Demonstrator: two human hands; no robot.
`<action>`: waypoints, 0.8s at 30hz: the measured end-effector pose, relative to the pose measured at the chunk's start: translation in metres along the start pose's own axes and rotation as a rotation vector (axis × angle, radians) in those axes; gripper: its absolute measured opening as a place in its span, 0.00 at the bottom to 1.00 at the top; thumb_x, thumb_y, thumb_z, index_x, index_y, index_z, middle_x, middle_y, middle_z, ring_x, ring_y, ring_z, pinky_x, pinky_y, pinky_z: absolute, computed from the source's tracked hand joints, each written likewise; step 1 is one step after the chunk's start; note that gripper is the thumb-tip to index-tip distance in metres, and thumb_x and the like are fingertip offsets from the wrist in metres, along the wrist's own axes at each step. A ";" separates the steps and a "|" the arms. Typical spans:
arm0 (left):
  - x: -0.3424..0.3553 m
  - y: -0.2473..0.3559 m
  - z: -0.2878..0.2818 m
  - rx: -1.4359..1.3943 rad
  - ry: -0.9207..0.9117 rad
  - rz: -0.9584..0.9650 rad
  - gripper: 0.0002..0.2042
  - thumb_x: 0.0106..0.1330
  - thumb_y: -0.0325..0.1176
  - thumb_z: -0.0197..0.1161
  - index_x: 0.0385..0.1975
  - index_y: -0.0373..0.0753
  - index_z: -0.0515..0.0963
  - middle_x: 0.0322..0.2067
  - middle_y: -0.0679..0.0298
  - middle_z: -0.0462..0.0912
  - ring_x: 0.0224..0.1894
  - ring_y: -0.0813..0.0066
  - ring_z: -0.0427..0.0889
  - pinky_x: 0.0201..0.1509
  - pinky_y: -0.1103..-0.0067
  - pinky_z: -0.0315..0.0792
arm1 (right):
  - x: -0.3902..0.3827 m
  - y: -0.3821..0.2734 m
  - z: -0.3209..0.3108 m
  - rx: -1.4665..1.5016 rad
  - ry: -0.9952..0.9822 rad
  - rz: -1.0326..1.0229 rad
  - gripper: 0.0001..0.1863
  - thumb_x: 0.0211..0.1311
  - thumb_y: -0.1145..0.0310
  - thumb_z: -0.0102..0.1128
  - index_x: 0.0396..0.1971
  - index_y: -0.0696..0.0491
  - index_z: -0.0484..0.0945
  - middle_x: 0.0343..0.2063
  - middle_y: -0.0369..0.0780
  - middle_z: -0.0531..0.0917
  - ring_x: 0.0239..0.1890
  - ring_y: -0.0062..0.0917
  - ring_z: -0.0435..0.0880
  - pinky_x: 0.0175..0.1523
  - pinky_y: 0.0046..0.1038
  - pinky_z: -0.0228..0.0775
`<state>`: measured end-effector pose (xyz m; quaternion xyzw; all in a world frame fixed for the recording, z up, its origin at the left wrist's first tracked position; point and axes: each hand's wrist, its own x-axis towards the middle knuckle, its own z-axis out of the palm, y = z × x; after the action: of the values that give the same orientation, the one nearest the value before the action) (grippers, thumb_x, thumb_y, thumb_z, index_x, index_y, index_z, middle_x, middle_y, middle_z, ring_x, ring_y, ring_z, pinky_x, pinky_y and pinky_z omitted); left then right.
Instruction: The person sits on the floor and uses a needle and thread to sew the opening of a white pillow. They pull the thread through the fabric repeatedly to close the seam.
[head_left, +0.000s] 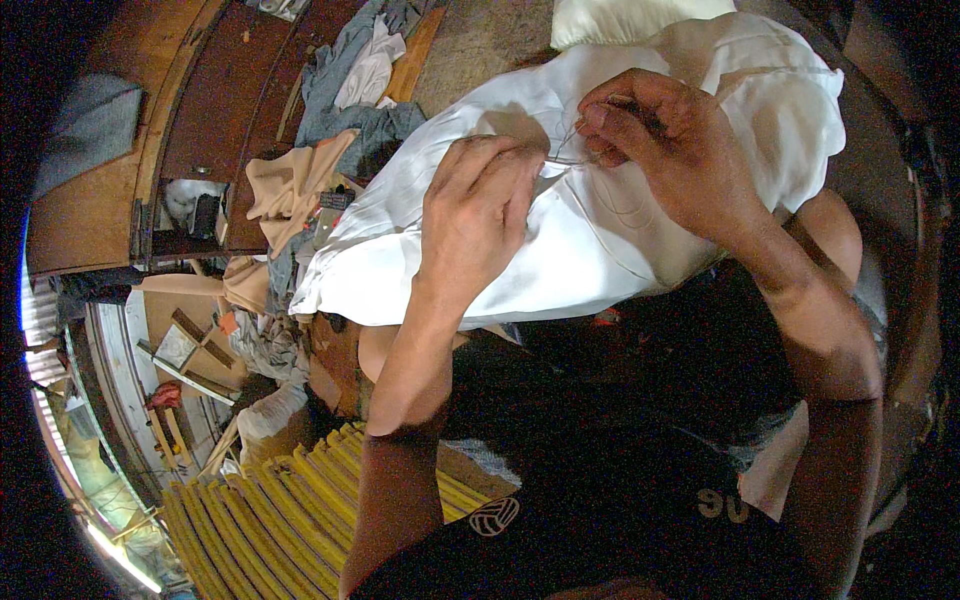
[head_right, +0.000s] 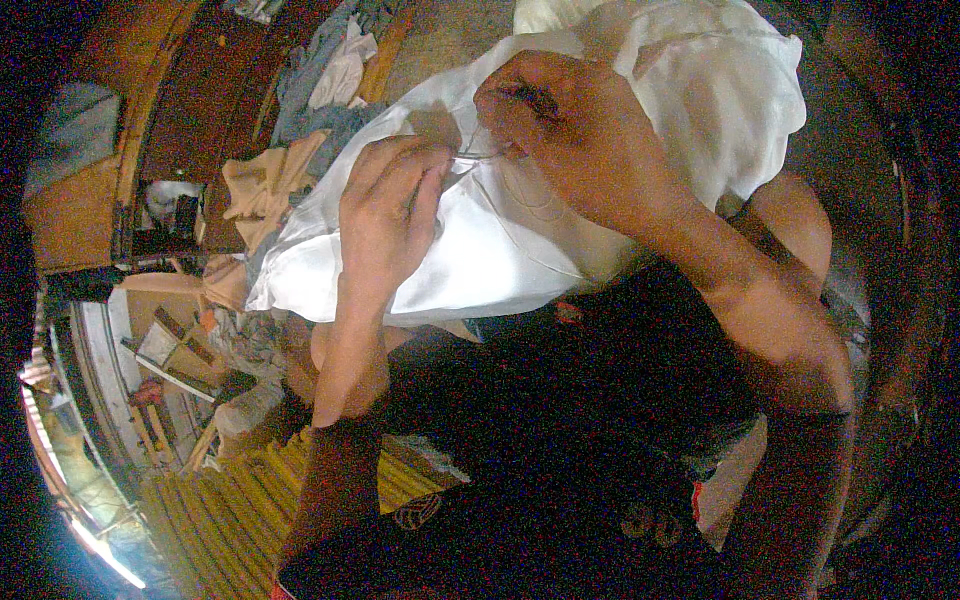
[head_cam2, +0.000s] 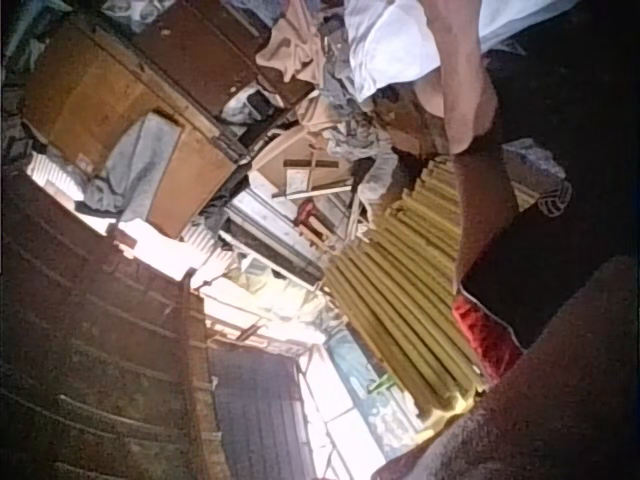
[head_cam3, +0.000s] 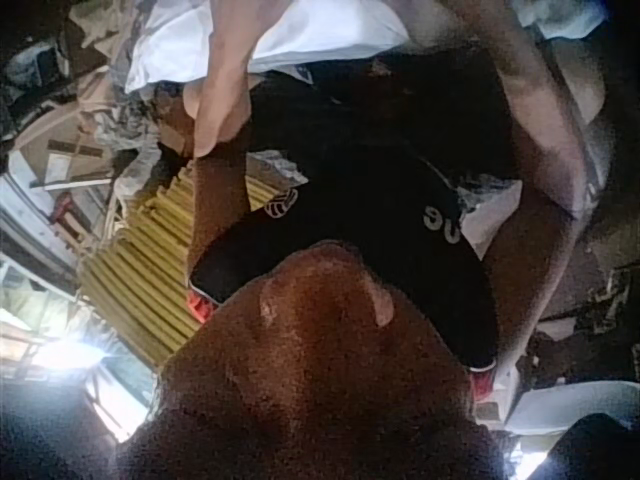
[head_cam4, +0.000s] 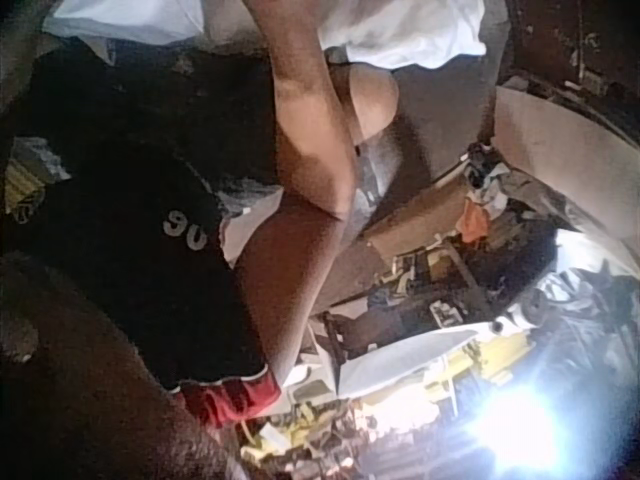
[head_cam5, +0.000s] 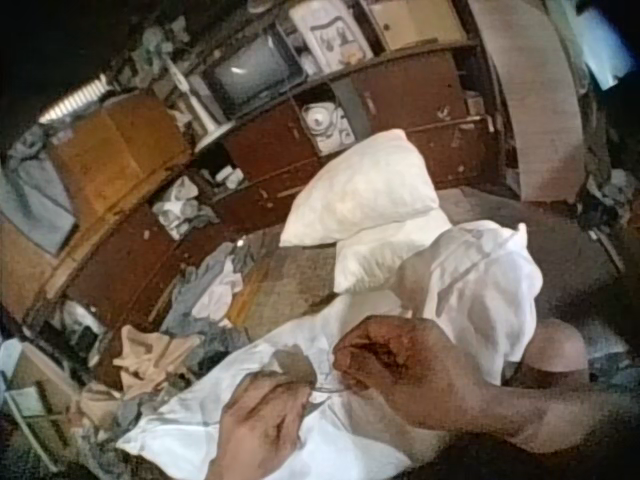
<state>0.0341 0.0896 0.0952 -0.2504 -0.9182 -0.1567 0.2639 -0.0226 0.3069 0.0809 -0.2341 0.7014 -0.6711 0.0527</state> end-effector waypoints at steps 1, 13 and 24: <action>0.000 -0.001 0.000 0.003 0.008 0.008 0.08 0.58 0.23 0.67 0.38 0.37 0.85 0.38 0.57 0.83 0.42 0.57 0.81 0.48 0.67 0.77 | 0.000 0.001 0.000 0.020 -0.001 -0.010 0.10 0.73 0.68 0.58 0.42 0.62 0.79 0.34 0.38 0.85 0.35 0.18 0.83 0.42 0.22 0.78; -0.002 -0.001 0.002 0.021 0.016 0.009 0.08 0.59 0.24 0.67 0.37 0.37 0.85 0.38 0.57 0.82 0.42 0.57 0.81 0.47 0.67 0.77 | 0.000 0.000 -0.001 -0.013 -0.032 0.005 0.11 0.72 0.68 0.58 0.42 0.61 0.80 0.33 0.38 0.85 0.34 0.17 0.82 0.41 0.21 0.77; -0.002 0.001 0.005 0.015 0.015 0.003 0.08 0.59 0.24 0.67 0.37 0.38 0.85 0.38 0.57 0.82 0.42 0.56 0.81 0.48 0.66 0.76 | 0.002 0.005 0.000 0.040 -0.043 0.066 0.13 0.73 0.64 0.57 0.41 0.60 0.80 0.33 0.37 0.85 0.35 0.18 0.83 0.41 0.22 0.78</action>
<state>0.0335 0.0917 0.0900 -0.2486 -0.9169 -0.1512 0.2731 -0.0254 0.3065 0.0768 -0.2242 0.6940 -0.6776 0.0946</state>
